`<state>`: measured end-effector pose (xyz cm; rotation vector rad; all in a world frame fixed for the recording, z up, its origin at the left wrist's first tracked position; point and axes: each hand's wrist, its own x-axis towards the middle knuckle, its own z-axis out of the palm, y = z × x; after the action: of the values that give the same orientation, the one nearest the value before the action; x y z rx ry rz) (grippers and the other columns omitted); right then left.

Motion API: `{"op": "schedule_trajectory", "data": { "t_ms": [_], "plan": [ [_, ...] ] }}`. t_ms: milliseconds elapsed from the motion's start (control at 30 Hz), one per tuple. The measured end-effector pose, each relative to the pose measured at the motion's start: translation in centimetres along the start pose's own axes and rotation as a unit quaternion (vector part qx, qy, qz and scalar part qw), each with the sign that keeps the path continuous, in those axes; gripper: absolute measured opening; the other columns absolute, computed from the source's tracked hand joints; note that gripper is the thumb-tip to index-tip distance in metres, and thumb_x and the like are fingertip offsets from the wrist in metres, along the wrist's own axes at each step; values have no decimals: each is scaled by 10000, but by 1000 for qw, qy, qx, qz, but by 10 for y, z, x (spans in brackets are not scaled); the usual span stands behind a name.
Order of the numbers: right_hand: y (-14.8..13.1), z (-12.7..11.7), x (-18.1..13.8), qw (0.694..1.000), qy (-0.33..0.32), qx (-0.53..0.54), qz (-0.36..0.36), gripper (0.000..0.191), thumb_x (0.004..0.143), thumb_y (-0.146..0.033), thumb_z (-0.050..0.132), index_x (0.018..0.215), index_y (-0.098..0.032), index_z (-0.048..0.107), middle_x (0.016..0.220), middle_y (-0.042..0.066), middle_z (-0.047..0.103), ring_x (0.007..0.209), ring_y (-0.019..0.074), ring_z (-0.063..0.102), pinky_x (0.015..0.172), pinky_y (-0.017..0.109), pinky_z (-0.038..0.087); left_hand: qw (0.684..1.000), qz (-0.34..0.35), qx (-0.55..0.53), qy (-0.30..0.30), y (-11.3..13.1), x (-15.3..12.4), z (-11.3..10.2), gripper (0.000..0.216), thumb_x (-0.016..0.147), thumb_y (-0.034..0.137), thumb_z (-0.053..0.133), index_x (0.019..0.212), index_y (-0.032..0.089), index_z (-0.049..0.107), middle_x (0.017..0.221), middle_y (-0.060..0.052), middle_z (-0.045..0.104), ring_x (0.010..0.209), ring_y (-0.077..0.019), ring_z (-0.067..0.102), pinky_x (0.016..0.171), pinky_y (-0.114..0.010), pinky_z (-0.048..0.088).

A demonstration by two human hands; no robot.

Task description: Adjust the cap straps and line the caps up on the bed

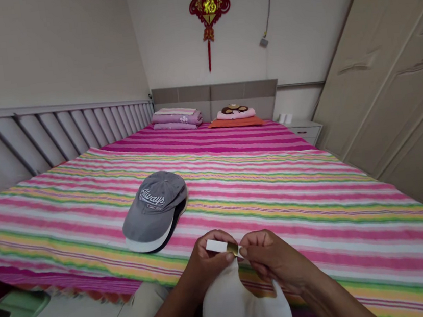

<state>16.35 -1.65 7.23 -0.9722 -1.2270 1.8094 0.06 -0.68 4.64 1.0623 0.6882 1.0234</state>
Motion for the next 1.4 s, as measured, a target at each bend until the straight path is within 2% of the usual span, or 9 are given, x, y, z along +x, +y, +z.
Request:
{"op": "schedule_trajectory", "data": {
  "t_ms": [200, 367, 433, 533, 633, 733, 967, 1233, 1400],
  "plan": [
    [-7, -5, 0, 999, 0, -33, 36, 201, 659, -274, 612, 534, -140, 529, 306, -91, 386, 271, 17, 210, 312, 187, 126, 995, -27, -73, -70, 8, 6, -8, 334, 665, 423, 613, 798, 119, 652, 747, -68, 612, 691, -153, 547, 639, -255, 402],
    [-14, -4, -1, 995, -20, -81, 52, 205, 666, -278, 607, 536, -142, 526, 312, -88, 391, 279, 19, 221, 315, 180, 139, 971, -197, -26, -129, 17, 13, -16, 188, 618, 244, 689, 738, 101, 662, 610, -26, 589, 508, -77, 493, 501, -194, 342],
    [-17, -6, -2, 994, -34, -86, 53, 256, 688, -344, 598, 548, -146, 519, 333, -76, 415, 282, 27, 248, 320, 186, 159, 963, -230, -19, -138, 18, 14, -18, 151, 588, 210, 706, 675, 98, 653, 538, -3, 563, 437, -54, 445, 450, -184, 297],
    [-17, -14, -3, 993, -68, -94, 23, 378, 733, -494, 525, 628, -132, 549, 445, -30, 503, 353, 50, 351, 366, 197, 215, 965, -222, -61, -125, 18, 15, -20, 170, 539, 205, 731, 635, 96, 643, 514, 1, 558, 428, -52, 445, 441, -178, 285],
    [-8, -27, -2, 988, -97, -116, 12, 444, 721, -547, 520, 643, -112, 572, 484, -33, 480, 416, 50, 343, 409, 198, 217, 970, -201, -97, -96, 15, 16, -24, 180, 526, 200, 738, 637, 95, 643, 531, -12, 574, 450, -61, 476, 465, -179, 317],
    [7, -37, -2, 991, -119, -59, 27, 421, 684, -514, 589, 571, -110, 558, 460, -39, 464, 415, 52, 338, 431, 205, 241, 974, -185, -99, -90, 11, 16, -28, 176, 523, 190, 737, 629, 93, 635, 528, -19, 577, 441, -66, 474, 464, -188, 327],
    [23, -50, -5, 989, -123, 76, 27, 387, 500, -379, 766, 696, -92, 597, 620, 17, 595, 523, 91, 505, 507, 202, 334, 979, -161, -109, -66, 16, 19, -26, 166, 534, 193, 720, 575, 101, 588, 468, 8, 515, 391, -61, 421, 432, -199, 312],
    [21, -44, -8, 971, -103, 216, -7, 359, 538, -275, 765, 824, -110, 622, 661, 30, 632, 590, 119, 580, 604, 230, 415, 975, -163, -127, -85, 17, 23, -24, 208, 538, 224, 734, 575, 98, 573, 486, 4, 518, 427, -76, 456, 466, -205, 346],
    [8, -32, -13, 959, -109, 257, -43, 329, 475, -296, 785, 689, -154, 579, 600, -4, 592, 540, 117, 556, 571, 230, 425, 972, -141, -164, -96, 19, 24, -29, 219, 556, 256, 729, 640, 77, 634, 547, -38, 594, 507, -98, 534, 505, -197, 379]
  ]
}}
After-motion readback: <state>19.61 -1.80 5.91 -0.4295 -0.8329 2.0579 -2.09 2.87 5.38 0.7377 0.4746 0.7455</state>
